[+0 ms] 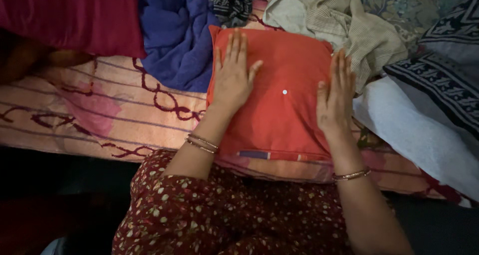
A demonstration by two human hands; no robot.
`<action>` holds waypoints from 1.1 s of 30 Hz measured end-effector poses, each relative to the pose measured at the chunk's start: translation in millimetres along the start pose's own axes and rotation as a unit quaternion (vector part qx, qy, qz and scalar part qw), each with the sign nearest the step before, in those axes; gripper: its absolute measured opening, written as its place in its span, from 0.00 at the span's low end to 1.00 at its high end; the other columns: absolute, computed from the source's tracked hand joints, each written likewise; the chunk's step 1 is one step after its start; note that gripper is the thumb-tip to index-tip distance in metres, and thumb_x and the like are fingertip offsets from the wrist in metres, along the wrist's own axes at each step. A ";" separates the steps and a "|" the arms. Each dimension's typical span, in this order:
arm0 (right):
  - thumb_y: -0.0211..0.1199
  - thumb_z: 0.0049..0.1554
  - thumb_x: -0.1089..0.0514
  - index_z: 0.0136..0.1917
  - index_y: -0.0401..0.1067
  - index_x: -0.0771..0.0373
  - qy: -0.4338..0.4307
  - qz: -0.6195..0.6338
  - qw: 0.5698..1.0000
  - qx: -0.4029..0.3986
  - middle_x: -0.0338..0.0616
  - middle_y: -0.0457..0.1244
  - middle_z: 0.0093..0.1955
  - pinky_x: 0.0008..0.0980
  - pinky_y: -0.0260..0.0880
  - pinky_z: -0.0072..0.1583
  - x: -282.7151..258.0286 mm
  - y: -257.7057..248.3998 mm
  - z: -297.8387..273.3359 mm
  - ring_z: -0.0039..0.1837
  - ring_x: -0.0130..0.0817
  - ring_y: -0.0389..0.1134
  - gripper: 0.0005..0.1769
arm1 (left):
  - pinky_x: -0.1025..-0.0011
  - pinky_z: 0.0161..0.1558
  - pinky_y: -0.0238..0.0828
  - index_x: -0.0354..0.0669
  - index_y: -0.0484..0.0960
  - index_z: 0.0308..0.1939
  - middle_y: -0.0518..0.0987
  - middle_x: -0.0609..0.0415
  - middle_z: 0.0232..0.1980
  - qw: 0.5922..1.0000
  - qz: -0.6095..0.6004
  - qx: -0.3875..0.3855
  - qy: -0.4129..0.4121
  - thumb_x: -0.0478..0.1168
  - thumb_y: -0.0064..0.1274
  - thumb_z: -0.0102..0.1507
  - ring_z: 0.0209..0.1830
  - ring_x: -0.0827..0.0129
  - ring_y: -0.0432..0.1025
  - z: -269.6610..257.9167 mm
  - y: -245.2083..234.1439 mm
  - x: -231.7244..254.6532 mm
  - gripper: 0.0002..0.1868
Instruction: The person inserts a white pillow insert into a red patterned pillowcase, aligns the corners, and fastens the buttons along the opening. They then smooth and adjust the finished pillow on the bed.
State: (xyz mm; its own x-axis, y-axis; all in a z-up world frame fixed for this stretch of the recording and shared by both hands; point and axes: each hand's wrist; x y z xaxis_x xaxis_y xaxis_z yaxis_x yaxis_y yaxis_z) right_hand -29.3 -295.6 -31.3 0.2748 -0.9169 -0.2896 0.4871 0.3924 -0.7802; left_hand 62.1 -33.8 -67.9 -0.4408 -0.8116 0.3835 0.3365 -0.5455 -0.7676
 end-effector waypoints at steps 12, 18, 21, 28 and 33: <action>0.44 0.72 0.43 0.85 0.44 0.69 -0.037 0.048 0.996 -0.062 0.58 0.39 0.88 0.55 0.33 0.84 -42.4 5.5 4.4 0.89 0.52 0.35 0.39 | 0.47 0.78 0.36 0.37 0.55 0.78 0.53 0.45 0.83 0.995 0.008 -0.102 -0.014 0.64 0.36 0.72 0.83 0.59 0.47 -10.0 20.1 0.6 0.41; 0.45 0.65 0.37 0.83 0.45 0.68 -0.069 -0.056 0.988 -0.125 0.56 0.40 0.86 0.57 0.32 0.82 -91.0 27.8 -2.2 0.87 0.49 0.37 0.45 | 0.46 0.77 0.37 0.38 0.56 0.78 0.54 0.45 0.82 0.995 -0.002 -0.100 -0.015 0.62 0.36 0.71 0.83 0.58 0.47 -11.2 19.0 0.2 0.40; 0.44 0.66 0.36 0.83 0.46 0.69 -0.060 -0.052 0.982 -0.173 0.55 0.41 0.87 0.58 0.32 0.81 -87.4 31.4 1.1 0.87 0.50 0.38 0.45 | 0.45 0.77 0.37 0.38 0.56 0.78 0.54 0.45 0.82 0.995 -0.001 -0.098 -0.012 0.60 0.36 0.72 0.83 0.58 0.47 -11.6 18.6 1.3 0.38; 0.50 0.67 0.40 0.85 0.44 0.70 -0.108 0.048 0.993 -0.014 0.56 0.41 0.87 0.58 0.32 0.85 -89.8 -4.2 -9.9 0.89 0.53 0.37 0.45 | 0.45 0.77 0.37 0.38 0.57 0.78 0.54 0.45 0.82 0.994 -0.007 -0.103 -0.019 0.60 0.37 0.72 0.82 0.58 0.48 -10.3 21.4 0.9 0.38; 0.54 0.65 0.41 0.81 0.51 0.70 -0.068 -0.041 0.986 -0.144 0.59 0.46 0.84 0.59 0.35 0.79 -83.3 32.1 -8.7 0.84 0.53 0.44 0.42 | 0.45 0.78 0.38 0.38 0.57 0.78 0.55 0.45 0.82 0.996 -0.001 -0.086 -0.008 0.60 0.38 0.72 0.83 0.57 0.48 -11.0 17.5 2.7 0.38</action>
State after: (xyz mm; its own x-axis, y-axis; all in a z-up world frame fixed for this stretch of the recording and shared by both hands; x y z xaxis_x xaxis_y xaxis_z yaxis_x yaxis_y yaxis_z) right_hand -43.8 -207.2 -37.1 0.3632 -0.9184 -0.1566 0.2628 0.2623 -0.9285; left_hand 57.6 -43.2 -86.0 -0.4278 -0.8142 0.3924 0.1878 -0.5047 -0.8426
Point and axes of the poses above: each hand's wrist, its own z-axis towards the middle knuckle, its own y-axis out of the palm, x = y × z
